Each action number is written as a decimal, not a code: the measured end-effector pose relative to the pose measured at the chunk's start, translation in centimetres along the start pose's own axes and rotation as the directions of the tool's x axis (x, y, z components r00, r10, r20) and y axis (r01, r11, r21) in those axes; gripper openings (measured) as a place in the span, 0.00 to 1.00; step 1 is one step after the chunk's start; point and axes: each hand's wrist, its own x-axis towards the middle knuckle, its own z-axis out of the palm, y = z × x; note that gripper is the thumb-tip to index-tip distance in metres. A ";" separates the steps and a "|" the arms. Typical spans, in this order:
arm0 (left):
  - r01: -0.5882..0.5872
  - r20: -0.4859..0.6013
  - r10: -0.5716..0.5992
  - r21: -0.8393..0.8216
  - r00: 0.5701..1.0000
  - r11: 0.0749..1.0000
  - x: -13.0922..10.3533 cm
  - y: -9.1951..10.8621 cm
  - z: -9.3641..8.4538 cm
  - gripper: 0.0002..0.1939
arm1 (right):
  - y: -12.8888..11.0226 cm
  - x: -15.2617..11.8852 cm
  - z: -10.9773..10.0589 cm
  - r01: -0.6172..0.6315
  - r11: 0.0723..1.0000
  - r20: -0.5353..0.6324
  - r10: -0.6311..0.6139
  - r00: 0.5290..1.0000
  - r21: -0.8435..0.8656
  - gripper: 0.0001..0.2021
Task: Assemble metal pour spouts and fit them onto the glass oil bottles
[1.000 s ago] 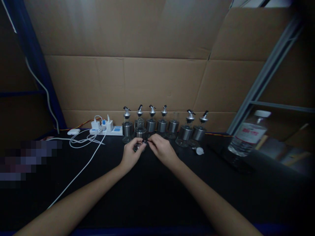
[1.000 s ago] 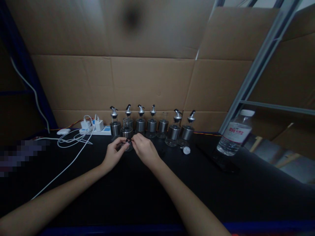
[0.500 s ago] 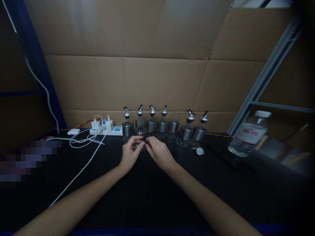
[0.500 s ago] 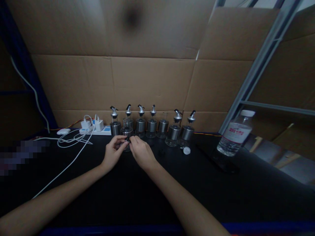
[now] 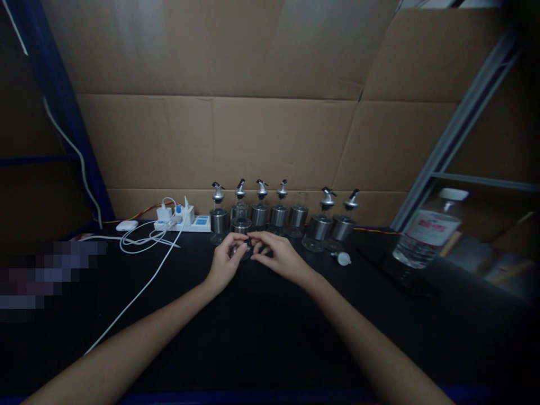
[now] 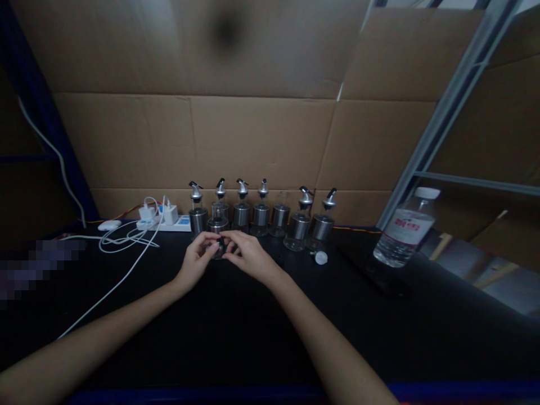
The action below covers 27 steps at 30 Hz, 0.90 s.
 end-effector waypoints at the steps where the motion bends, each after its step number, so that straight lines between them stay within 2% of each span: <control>1: 0.008 0.012 -0.008 -0.021 1.000 1.000 0.0 -0.1 0.0 0.09 | 0.0 0.0 0.1 0.001 1.000 -0.005 -0.001 1.000 0.002 0.19; 7: 0.075 0.074 -0.063 -0.171 0.995 0.982 0.2 -0.6 0.1 0.10 | 0.3 0.0 0.4 0.008 1.000 -0.012 -0.008 1.000 -0.002 0.20; 15: 0.139 0.094 -0.118 -0.271 0.989 0.953 0.1 -0.3 0.3 0.11 | 0.2 0.0 0.4 0.035 0.999 -0.006 -0.035 0.999 -0.039 0.20; 21: 0.232 0.148 -0.194 -0.310 0.970 0.922 0.0 -0.4 0.4 0.15 | 0.1 0.0 0.2 0.031 0.997 0.002 -0.031 1.000 -0.067 0.20; 27: 0.225 0.141 -0.189 -0.325 0.972 0.919 0.0 -0.4 0.3 0.14 | 0.0 -0.1 0.2 0.046 0.993 0.007 -0.045 0.999 -0.109 0.20</control>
